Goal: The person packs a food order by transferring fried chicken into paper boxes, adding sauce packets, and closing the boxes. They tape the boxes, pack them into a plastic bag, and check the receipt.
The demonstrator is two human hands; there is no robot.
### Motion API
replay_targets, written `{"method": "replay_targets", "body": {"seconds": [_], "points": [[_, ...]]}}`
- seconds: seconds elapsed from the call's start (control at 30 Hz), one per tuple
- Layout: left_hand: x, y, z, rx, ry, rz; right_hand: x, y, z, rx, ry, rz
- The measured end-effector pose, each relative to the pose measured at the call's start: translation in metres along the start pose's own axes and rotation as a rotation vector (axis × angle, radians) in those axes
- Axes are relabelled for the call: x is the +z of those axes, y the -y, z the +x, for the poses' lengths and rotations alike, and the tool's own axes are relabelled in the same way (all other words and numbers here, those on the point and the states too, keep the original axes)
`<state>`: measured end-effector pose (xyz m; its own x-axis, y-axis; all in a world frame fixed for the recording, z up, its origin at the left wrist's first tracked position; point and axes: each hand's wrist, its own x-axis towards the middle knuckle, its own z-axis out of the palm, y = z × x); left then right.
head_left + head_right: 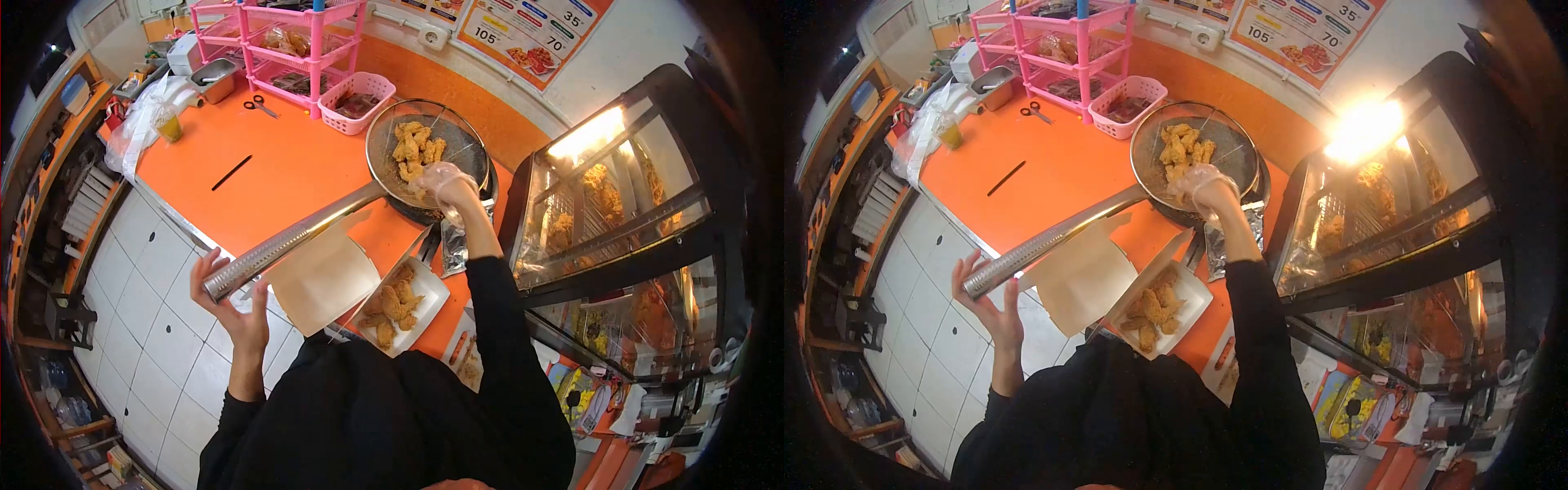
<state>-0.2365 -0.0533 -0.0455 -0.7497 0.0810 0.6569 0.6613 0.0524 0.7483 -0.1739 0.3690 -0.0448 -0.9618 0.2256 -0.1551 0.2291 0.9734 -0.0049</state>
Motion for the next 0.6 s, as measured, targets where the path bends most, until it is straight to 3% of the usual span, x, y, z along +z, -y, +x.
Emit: {"method": "replay_targets", "body": {"seconds": [0.03,0.1,0.13,0.2,0.33,0.4,0.47,0.53,0.6], "points": [[0.006,-0.003,0.008,-0.061,0.027,-0.091,0.041,-0.036,0.01,-0.141,-0.115,-0.167],[0.007,0.005,0.02,-0.053,0.105,-0.18,-0.021,0.051,-0.079,0.396,-0.465,1.106],[0.009,0.009,0.024,-0.053,0.144,-0.223,-0.001,0.046,-0.093,0.246,-0.512,1.197],[0.016,0.01,0.037,-0.02,0.099,-0.201,0.022,0.038,-0.128,0.173,-0.439,1.062],[0.02,0.022,0.047,-0.072,0.163,-0.245,0.011,0.111,-0.177,0.281,-0.153,0.963],[0.027,0.036,0.042,-0.072,0.237,-0.229,0.006,0.148,-0.177,0.187,-0.125,0.368],[0.029,0.04,0.044,-0.129,0.29,-0.188,0.019,0.141,-0.179,0.114,-0.171,0.37],[0.032,0.044,0.049,-0.124,0.336,-0.123,0.031,0.135,-0.174,0.23,-0.184,0.483],[0.032,0.04,0.054,-0.126,0.353,-0.089,0.036,0.133,-0.164,0.545,-0.157,0.713]]}}
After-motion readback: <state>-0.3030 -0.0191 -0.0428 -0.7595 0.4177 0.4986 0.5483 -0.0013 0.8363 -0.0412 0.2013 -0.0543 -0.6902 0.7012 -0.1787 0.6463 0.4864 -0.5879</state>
